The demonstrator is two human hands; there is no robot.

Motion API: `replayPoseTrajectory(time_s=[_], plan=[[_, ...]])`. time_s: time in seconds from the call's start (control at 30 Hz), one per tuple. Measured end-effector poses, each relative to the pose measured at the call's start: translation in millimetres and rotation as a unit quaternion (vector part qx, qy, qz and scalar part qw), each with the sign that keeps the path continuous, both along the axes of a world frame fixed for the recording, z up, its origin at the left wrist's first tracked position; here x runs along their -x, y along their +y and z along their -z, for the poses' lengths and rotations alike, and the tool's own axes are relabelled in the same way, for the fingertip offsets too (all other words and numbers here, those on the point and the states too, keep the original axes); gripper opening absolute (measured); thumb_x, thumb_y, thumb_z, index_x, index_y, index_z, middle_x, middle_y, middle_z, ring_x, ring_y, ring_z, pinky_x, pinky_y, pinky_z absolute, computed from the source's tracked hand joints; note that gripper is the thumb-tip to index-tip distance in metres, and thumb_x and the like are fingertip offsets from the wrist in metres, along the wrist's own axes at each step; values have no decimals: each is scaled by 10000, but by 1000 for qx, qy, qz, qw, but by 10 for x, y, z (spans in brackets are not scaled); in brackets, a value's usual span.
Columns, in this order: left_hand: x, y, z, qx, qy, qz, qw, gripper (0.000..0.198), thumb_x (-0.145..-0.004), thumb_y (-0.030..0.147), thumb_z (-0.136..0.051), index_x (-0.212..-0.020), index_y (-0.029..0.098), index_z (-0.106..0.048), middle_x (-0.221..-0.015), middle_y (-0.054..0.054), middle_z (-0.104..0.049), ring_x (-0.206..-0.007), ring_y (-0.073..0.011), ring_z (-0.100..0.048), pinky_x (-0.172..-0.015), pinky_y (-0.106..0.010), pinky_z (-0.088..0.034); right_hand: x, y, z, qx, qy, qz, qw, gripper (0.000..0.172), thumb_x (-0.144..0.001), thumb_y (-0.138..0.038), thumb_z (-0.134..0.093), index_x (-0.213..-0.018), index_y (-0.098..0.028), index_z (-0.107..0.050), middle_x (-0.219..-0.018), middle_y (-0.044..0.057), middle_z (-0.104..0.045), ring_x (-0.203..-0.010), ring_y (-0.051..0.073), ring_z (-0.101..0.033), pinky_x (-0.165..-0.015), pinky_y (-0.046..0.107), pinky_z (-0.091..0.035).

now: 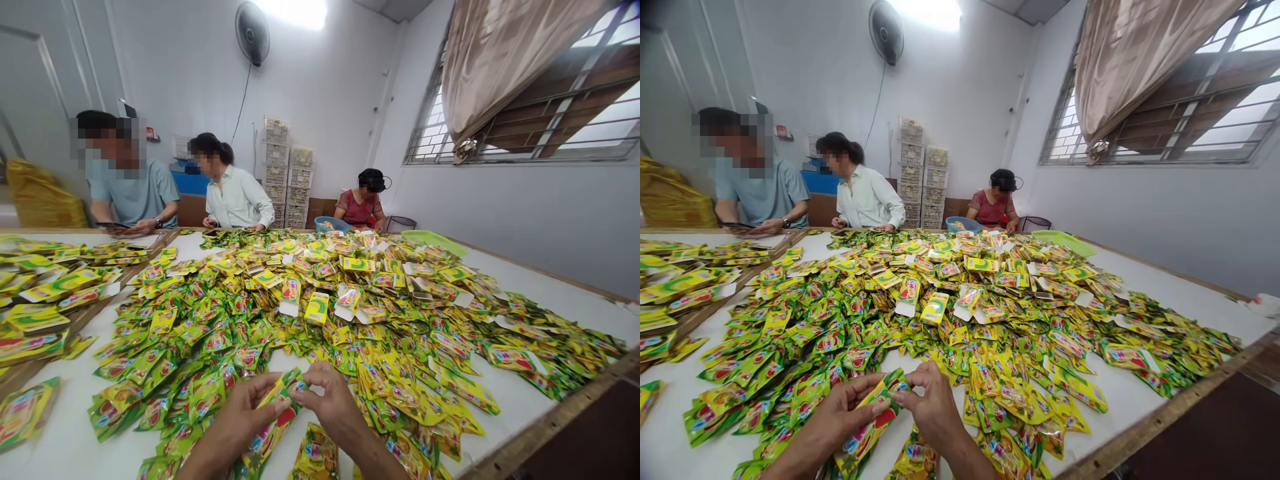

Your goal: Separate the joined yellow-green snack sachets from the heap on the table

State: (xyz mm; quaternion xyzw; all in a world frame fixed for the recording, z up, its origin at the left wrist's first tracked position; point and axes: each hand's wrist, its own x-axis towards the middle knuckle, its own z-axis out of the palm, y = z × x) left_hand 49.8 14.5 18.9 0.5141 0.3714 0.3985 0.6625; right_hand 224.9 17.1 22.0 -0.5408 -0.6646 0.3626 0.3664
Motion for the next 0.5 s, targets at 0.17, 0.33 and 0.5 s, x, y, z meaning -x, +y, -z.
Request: replayPoseTrajectory(time_s=[0.17,0.33,0.5], plan=[[-53,-10,-4,9,-13,24,1000,422,-612,394,-735,-955,155,-674,-881,-53,-704,-820,-223,-625,-780,-315,-482,62,-22,29,-29,25,52,998,239,-757,-410,-602,-746,-190,-697,-828,48,-595,-864,206,-539,-814,322,-381],[-20,-25,-75,37,4,9,999,360,-538,351,-785,-804,129,-686,-719,-25,-684,-712,-179,-597,-681,-251,-461,135,-76,-20,3,-15,-62,998,408,-847,-466,-453,-629,-209,-685,-726,33,-629,-1056,250,-494,-1006,410,-222],[-65,-35,-48,32,22,22,999,348,-528,331,-784,-786,119,-685,-697,-25,-677,-689,-173,-589,-677,-245,-452,220,-54,18,29,43,-145,988,476,-815,-554,-458,-566,-188,-635,-571,-13,-571,-847,204,-561,-988,392,-268]])
